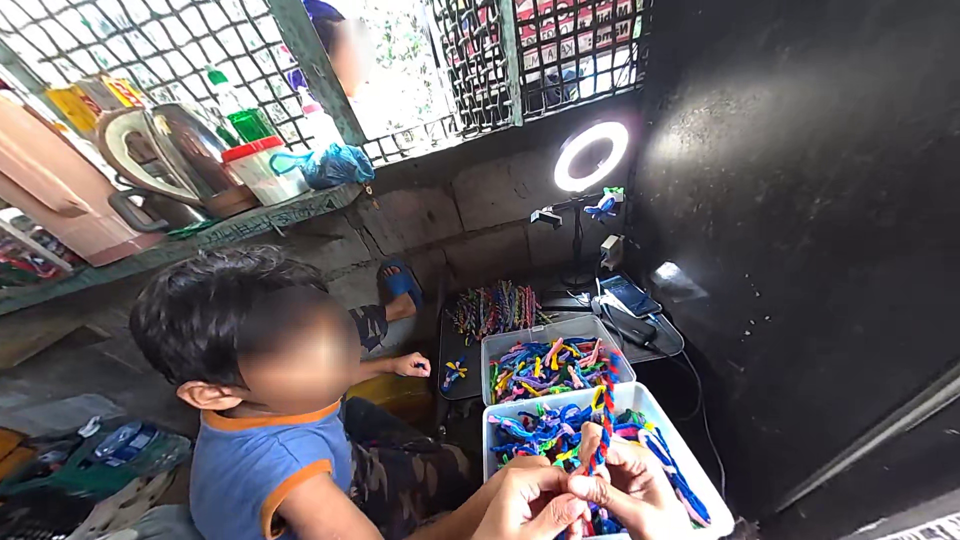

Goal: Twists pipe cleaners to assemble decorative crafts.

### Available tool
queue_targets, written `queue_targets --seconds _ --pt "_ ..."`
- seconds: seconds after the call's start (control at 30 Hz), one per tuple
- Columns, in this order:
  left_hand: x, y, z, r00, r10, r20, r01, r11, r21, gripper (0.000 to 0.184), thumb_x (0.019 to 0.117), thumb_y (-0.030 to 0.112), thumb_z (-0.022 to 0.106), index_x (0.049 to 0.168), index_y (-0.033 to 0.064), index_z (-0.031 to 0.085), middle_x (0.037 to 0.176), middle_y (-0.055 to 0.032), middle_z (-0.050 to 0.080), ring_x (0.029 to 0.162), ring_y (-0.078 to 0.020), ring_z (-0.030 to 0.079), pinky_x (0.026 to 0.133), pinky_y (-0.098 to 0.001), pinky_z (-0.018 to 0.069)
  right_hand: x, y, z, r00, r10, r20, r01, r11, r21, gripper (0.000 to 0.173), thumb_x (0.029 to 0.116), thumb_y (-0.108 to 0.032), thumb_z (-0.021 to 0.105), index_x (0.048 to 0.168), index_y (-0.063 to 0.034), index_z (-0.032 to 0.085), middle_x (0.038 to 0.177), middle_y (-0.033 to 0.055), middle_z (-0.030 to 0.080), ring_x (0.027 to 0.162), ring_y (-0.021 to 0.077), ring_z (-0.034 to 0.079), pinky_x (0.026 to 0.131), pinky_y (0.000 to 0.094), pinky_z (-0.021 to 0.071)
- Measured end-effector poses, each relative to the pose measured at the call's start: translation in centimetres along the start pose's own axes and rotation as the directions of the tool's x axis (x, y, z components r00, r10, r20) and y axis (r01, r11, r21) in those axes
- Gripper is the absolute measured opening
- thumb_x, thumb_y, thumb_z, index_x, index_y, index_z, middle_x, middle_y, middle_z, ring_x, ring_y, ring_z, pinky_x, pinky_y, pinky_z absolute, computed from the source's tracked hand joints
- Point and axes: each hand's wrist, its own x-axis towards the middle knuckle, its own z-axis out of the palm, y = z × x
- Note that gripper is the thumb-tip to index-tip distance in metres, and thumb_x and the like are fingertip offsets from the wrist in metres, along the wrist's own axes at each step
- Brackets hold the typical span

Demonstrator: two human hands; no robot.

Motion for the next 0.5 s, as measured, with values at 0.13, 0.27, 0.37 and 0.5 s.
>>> queue_targets --seconds 0.13,0.27,0.37,0.5 --pt "-0.2 0.5 1.8 0.954 0.217 -0.205 -0.049 0.793 0.608 0.016 0.0925 0.001 0.064 0.093 -0.0125 0.073 0.096 -0.0177 0.076 0.089 -0.0091 0.073 0.085 -0.0192 0.0568 -0.3 0.8 0.7 0.991 -0.067 -0.116 0.043 0.979 -0.199 0.025 0.0891 -0.021 0.076 0.071 -0.0141 0.061 0.079 -0.0122 0.055 0.077 -0.0112 0.050 0.069 0.0062 0.0416" --pt "0.3 -0.2 3.6 0.871 0.419 -0.256 0.031 0.474 0.880 0.011 0.0851 -0.001 0.065 0.083 -0.0071 0.073 0.077 -0.0164 0.071 0.071 -0.0152 0.070 0.072 -0.0196 0.0563 -0.4 1.7 1.0 0.972 -0.164 -0.169 0.094 0.929 -0.359 0.032 0.0907 -0.025 0.074 0.069 -0.0078 0.058 0.077 -0.0051 0.055 0.074 -0.0087 0.052 0.067 0.0069 0.0449" --pt "0.3 -0.6 3.5 0.870 0.401 -0.288 0.039 0.526 0.849 0.013 0.0874 -0.001 0.061 0.084 -0.0074 0.072 0.075 -0.0154 0.070 0.067 -0.0130 0.068 0.069 -0.0188 0.0552 0.0 1.7 0.8 0.981 -0.098 -0.168 0.033 0.935 -0.354 0.029 0.0900 -0.027 0.074 0.071 -0.0097 0.061 0.076 -0.0078 0.056 0.071 -0.0094 0.051 0.065 0.0068 0.0435" --pt "-0.2 -0.2 1.8 0.965 0.104 -0.239 -0.004 0.923 0.384 0.019 0.1010 0.001 0.054 0.095 -0.0106 0.067 0.074 -0.0043 0.068 0.065 -0.0013 0.064 0.066 -0.0172 0.0558 0.9 1.2 -1.2 0.993 0.048 0.107 -0.039 0.996 -0.082 0.017 0.0927 -0.033 0.073 0.088 -0.0178 0.068 0.088 -0.0138 0.063 0.083 -0.0086 0.058 0.073 0.0100 0.0496"
